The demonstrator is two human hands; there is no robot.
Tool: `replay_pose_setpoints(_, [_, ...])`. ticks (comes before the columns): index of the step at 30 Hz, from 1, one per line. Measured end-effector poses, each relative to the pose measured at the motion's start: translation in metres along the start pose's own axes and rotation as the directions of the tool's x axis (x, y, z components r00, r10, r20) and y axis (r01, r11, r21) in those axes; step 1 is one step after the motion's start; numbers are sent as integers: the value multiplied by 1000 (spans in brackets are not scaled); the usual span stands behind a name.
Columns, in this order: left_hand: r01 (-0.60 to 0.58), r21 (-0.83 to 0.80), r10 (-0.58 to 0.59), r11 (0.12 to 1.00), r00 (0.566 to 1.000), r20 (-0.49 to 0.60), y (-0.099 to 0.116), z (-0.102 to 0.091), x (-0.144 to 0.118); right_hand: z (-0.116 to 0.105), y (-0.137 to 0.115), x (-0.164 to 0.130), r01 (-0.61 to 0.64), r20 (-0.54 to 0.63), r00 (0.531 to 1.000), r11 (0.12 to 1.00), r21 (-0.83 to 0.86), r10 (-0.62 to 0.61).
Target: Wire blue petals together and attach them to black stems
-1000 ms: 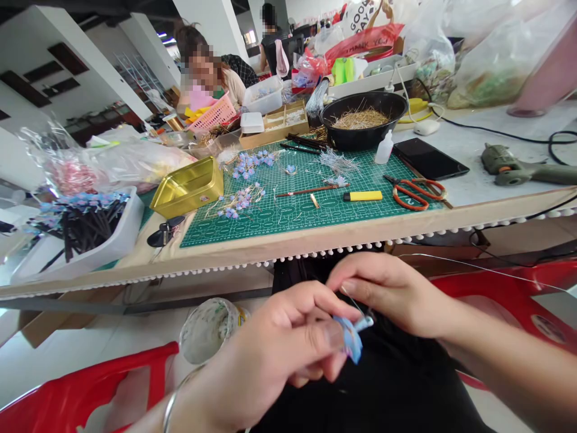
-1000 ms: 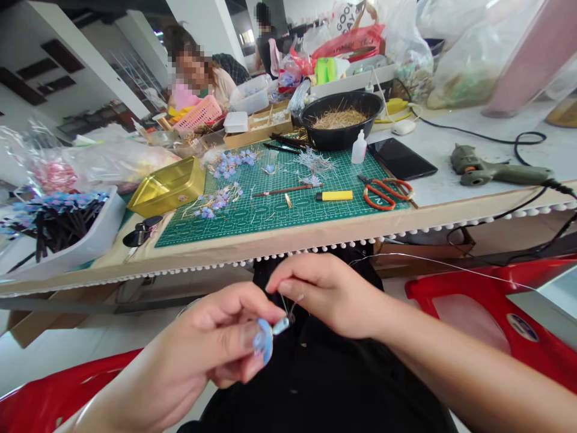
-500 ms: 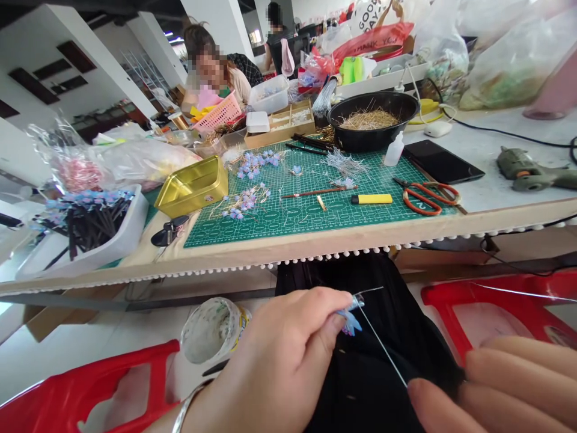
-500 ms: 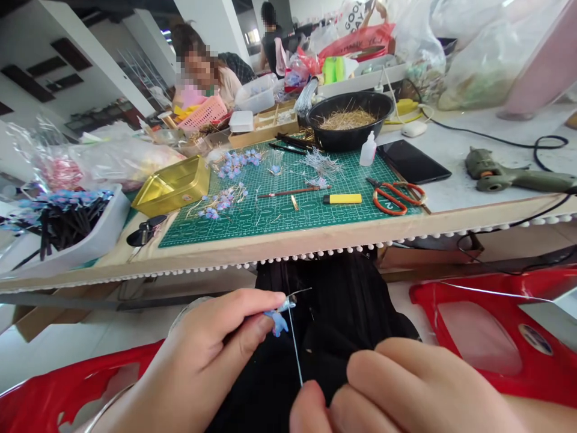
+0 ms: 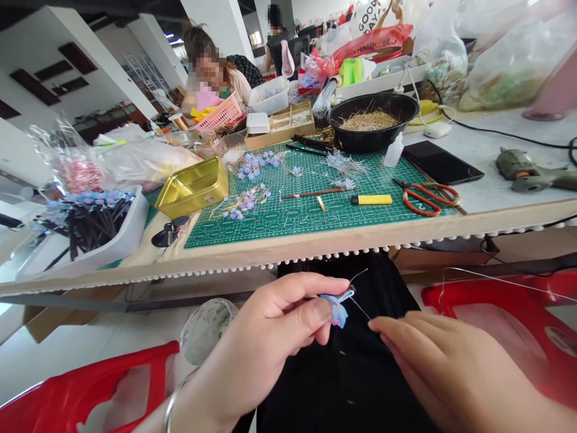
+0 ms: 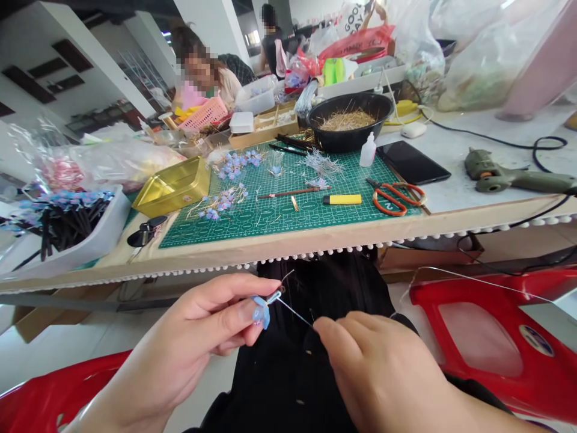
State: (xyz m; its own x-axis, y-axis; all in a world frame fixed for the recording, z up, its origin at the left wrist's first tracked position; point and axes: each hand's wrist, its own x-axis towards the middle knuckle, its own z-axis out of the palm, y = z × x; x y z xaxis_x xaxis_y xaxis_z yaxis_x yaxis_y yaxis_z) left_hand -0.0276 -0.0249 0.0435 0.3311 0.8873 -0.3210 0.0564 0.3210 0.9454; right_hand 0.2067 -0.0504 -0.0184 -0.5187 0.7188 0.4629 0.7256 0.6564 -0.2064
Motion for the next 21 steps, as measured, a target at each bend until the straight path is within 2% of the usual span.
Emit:
replay_pose_setpoints(2, [63,-160,-52,985,996,71,1,2,2,0,1,16,59,12,998,993,-100,-58])
replay_pose_setpoints(4, [122,-252,-92,960,988,128,1,4,4,-3,0,27,56,-16,998,990,-126,-58])
replay_pose_setpoints(5, [147,-278,-110,949,983,146,1,5,4,-5,-2,31,19,-30,999,998,-64,-21])
replay_pose_setpoints(7, [186,-322,-141,929,978,157,1,6,5,-8,-7,36,-121,-16,992,969,216,128])
replay_pose_setpoints(8, [202,-339,-156,919,975,159,1,6,6,-8,-11,38,-215,22,974,893,396,225])
replay_pose_setpoints(9, [220,-354,-171,909,972,163,1,6,7,-7,-16,39,-301,79,946,765,570,314])
replay_pose_setpoints(11, [251,-375,-197,892,964,178,0,5,8,-1,-23,41,-414,227,872,406,815,435])
replay_pose_setpoints(13, [290,-393,-218,873,951,218,-3,4,9,7,-27,42,-433,362,807,51,900,467])
replay_pose_setpoints(15, [332,-427,-236,841,936,262,-6,4,11,14,-28,42,-393,437,781,-193,899,446])
replay_pose_setpoints(16, [352,-444,-243,824,928,284,-9,4,12,16,-27,42,-372,456,780,-268,889,429])
replay_pose_setpoints(18, [382,-474,-254,793,915,312,-13,4,14,18,-25,40,-344,464,790,-337,876,400])
replay_pose_setpoints(21, [408,-473,-257,781,900,352,-18,4,16,19,-22,36,-346,458,807,-329,879,373])
